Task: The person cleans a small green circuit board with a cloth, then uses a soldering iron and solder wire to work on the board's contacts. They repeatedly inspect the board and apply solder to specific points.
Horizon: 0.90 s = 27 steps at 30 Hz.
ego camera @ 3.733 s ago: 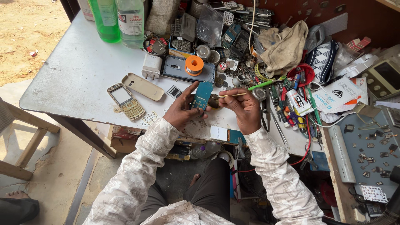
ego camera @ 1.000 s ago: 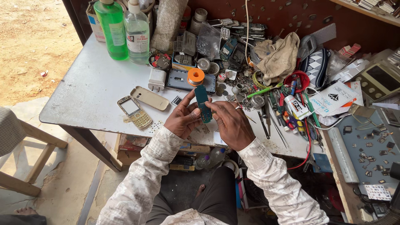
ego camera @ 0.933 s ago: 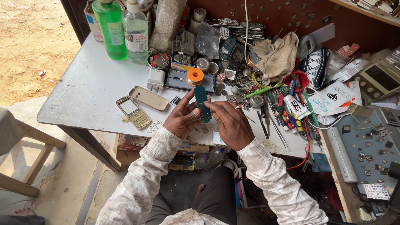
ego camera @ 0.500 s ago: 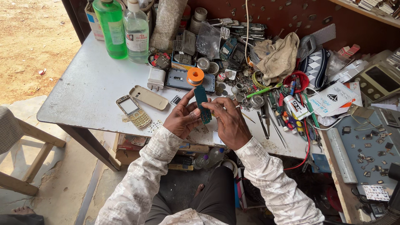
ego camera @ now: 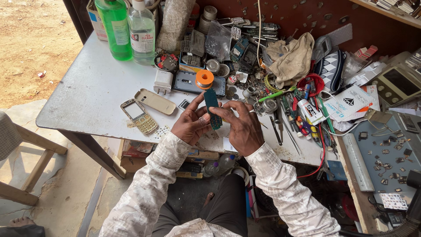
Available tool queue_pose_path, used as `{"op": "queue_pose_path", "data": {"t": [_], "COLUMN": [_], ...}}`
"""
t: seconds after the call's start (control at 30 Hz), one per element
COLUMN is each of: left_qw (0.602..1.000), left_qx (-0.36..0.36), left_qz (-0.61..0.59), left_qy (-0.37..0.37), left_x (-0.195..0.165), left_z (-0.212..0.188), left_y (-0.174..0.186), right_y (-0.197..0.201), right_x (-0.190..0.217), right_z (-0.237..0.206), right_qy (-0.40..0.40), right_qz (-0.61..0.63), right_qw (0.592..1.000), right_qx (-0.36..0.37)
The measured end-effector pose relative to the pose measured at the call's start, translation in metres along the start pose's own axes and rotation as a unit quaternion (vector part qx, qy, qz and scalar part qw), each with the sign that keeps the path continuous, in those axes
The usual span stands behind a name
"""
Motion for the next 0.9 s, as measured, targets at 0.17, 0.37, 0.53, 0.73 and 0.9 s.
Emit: {"op": "queue_pose_path", "data": {"t": [0.17,0.37,0.53,0.73,0.9], "left_qw": [1.000,1.000,0.999,0.999,0.999], "left_qx": [0.010,0.016,0.014,0.025,0.031], "left_qz": [0.022,0.025,0.029,0.020,0.025], "left_qy": [0.001,-0.007,-0.008,-0.017,-0.012], "left_x": [-0.002,-0.004,-0.002,-0.002,-0.002], "left_z": [0.000,-0.001,0.001,0.000,0.001], "left_y": [-0.005,-0.006,-0.004,-0.005,-0.006], "right_y": [0.003,0.003,0.002,0.003,0.006], "right_x": [-0.004,-0.004,0.008,0.007,-0.009], "right_z": [-0.003,-0.006,-0.008,-0.008,-0.011], "right_qy": [-0.009,-0.020,0.003,-0.001,-0.041], "right_qz": [-0.019,-0.014,0.009,0.000,-0.053], "right_qw": [1.000,1.000,1.000,1.000,0.998], "right_qx": [-0.004,-0.004,-0.008,-0.009,-0.010]}}
Point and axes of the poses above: each hand's wrist, its own z-axis towards the middle knuckle, its own y-axis out of the back of the hand, x = y × z, the point moved 9 cm from there along z, towards the middle knuckle, and after that the axes turned 2 degrees about x, right-handed, at the moved point
